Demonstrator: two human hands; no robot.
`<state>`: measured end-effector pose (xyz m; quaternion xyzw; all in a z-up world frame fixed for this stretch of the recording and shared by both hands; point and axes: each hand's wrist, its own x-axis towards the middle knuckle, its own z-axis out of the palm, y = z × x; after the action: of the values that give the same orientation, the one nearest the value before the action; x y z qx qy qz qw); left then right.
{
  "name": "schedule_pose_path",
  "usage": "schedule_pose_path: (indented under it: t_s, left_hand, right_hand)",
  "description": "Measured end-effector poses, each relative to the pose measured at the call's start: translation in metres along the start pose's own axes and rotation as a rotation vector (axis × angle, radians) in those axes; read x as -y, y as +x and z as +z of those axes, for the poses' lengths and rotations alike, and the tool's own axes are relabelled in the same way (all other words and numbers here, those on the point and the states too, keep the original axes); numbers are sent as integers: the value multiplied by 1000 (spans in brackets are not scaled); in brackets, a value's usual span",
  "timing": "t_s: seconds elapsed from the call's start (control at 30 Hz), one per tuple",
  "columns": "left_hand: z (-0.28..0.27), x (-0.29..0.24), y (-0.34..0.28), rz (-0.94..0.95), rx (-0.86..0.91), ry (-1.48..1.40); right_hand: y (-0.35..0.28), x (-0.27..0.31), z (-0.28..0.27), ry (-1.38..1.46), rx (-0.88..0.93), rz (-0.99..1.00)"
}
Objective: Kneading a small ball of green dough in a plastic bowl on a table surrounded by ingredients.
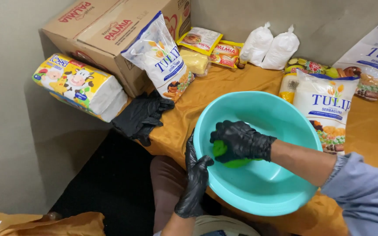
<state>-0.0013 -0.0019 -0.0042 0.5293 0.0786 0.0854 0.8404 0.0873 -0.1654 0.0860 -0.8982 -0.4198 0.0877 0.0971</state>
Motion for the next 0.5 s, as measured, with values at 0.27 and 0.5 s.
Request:
schedule_pose_path:
  t_s: [0.27,0.5]
  left_hand:
    - [33,-71,-5,-230,-133,178]
    - [29,-77,-6,-179,-21,294]
  right_hand:
    - [-49,-14,-48,518,-609,210]
    - [-98,3,-53,225,-393,-51]
